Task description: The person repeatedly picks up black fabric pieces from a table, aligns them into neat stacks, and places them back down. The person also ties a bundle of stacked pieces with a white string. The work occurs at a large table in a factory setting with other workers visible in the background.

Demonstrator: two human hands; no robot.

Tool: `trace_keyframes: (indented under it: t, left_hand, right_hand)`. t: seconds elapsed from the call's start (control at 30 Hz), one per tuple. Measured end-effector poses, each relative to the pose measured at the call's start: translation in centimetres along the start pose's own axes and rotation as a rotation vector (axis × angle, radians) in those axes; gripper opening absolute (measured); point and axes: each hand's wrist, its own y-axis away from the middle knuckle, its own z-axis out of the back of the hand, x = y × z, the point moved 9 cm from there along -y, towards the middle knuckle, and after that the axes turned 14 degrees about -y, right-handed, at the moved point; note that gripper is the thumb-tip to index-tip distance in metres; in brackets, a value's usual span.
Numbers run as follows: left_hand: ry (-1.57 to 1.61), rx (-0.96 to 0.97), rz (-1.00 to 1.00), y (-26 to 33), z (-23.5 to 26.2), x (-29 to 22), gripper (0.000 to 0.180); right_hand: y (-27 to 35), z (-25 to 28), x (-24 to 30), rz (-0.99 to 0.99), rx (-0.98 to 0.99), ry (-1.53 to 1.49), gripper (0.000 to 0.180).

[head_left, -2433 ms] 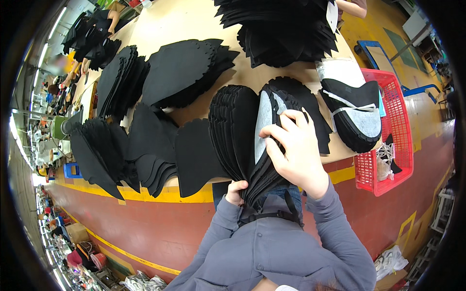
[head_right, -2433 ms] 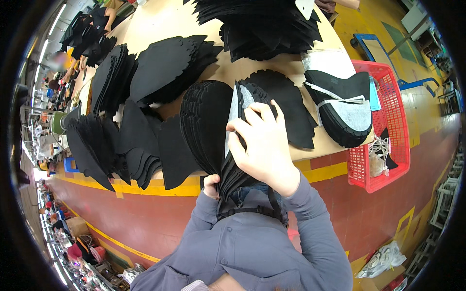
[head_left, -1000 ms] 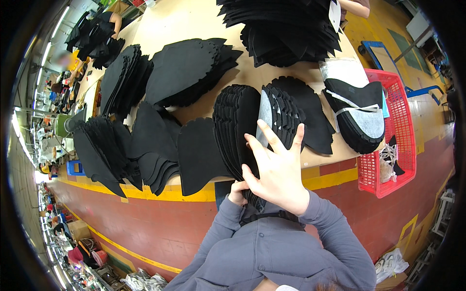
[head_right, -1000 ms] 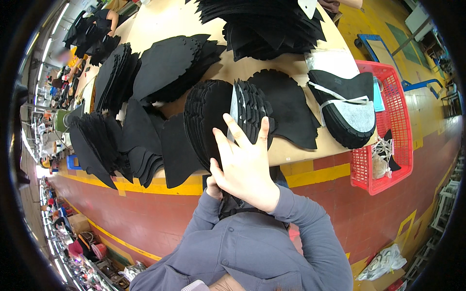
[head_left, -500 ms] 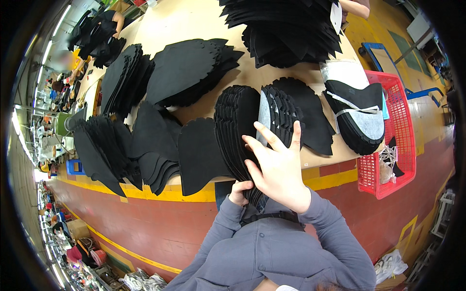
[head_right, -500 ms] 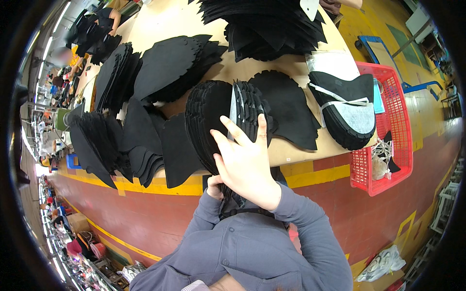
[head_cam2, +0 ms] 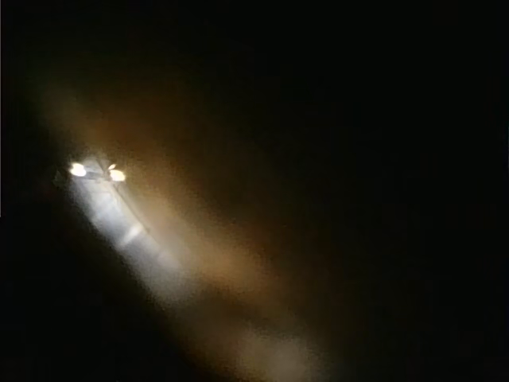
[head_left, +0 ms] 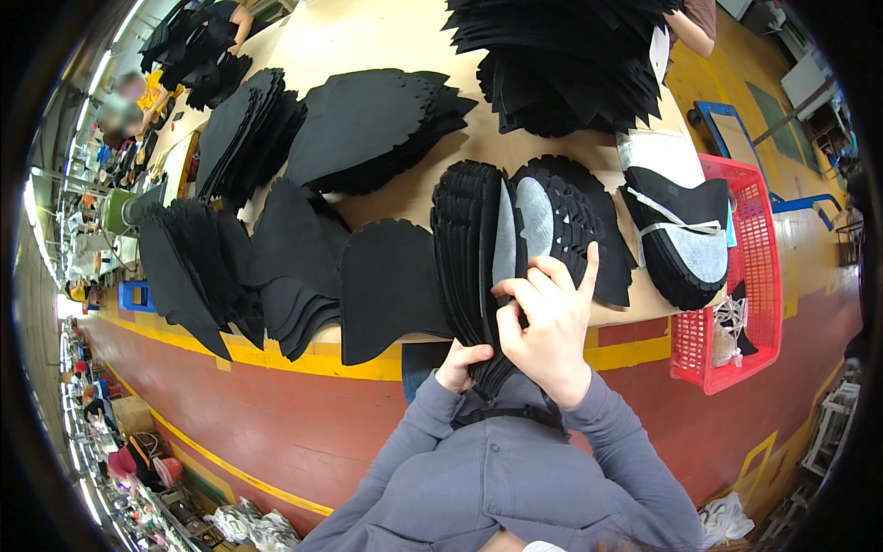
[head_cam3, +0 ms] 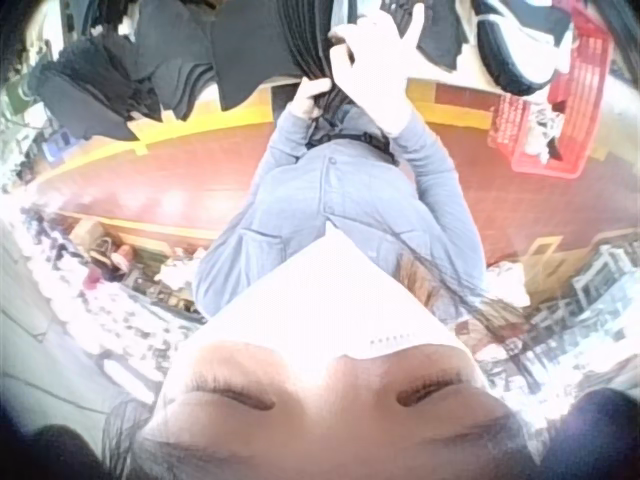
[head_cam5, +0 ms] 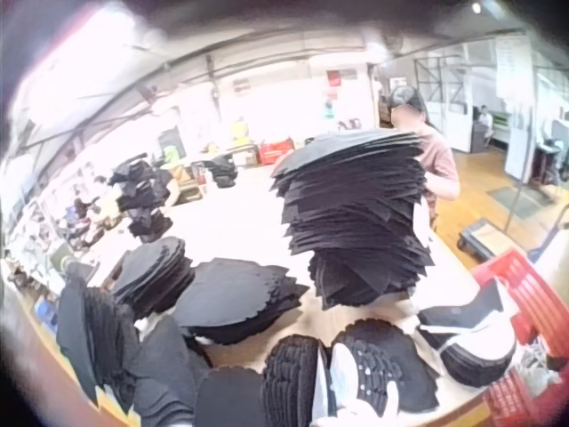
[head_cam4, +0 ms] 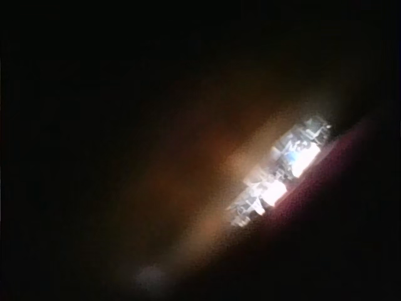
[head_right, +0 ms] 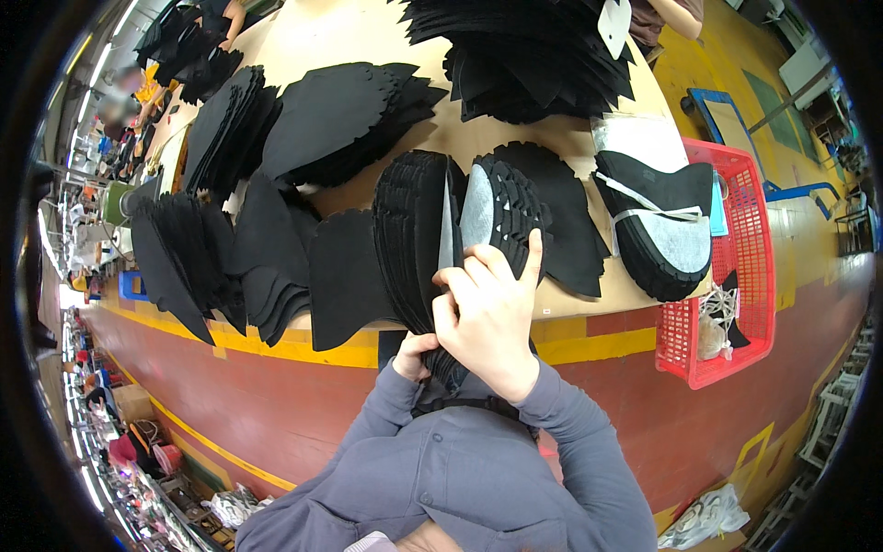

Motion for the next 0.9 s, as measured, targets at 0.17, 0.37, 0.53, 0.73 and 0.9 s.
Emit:
trace_keyframes:
  t: [0.17, 0.37, 0.53, 0.73, 0.9]
  left_hand:
    - [-0.041, 0.007, -0.069, -0.2, -1.3, -0.9, 0.083]
    - [-0.111, 0.007, -0.163, -0.5, -2.5, -1.8, 0.085]
    - [-0.141, -0.032, -0.219, -0.5, -2.6, -2.0, 0.088]
    - [-0.214, -0.051, -0.172, -0.8, -1.2, -0.8, 0.109]
    - [-0.159, -0.087, -0.251, -0.9, -1.9, -1.7, 0.096]
  right_hand:
    - [0.0, 1.5, -0.6, -0.046, -0.083, -0.067, 0.026]
    - [0.9, 2.8, -1.5, 0.041, -0.201, -0.03, 0.044]
    - [0.4, 2.7, -1.0, -0.081, -0.108, 0.081, 0.037]
    - [0.1, 2.6, -1.1, -0.104, -0.143, 0.029, 0.042]
    - [0.8, 2.8, -2.0, -0.106, -0.15, -0.014, 0.038]
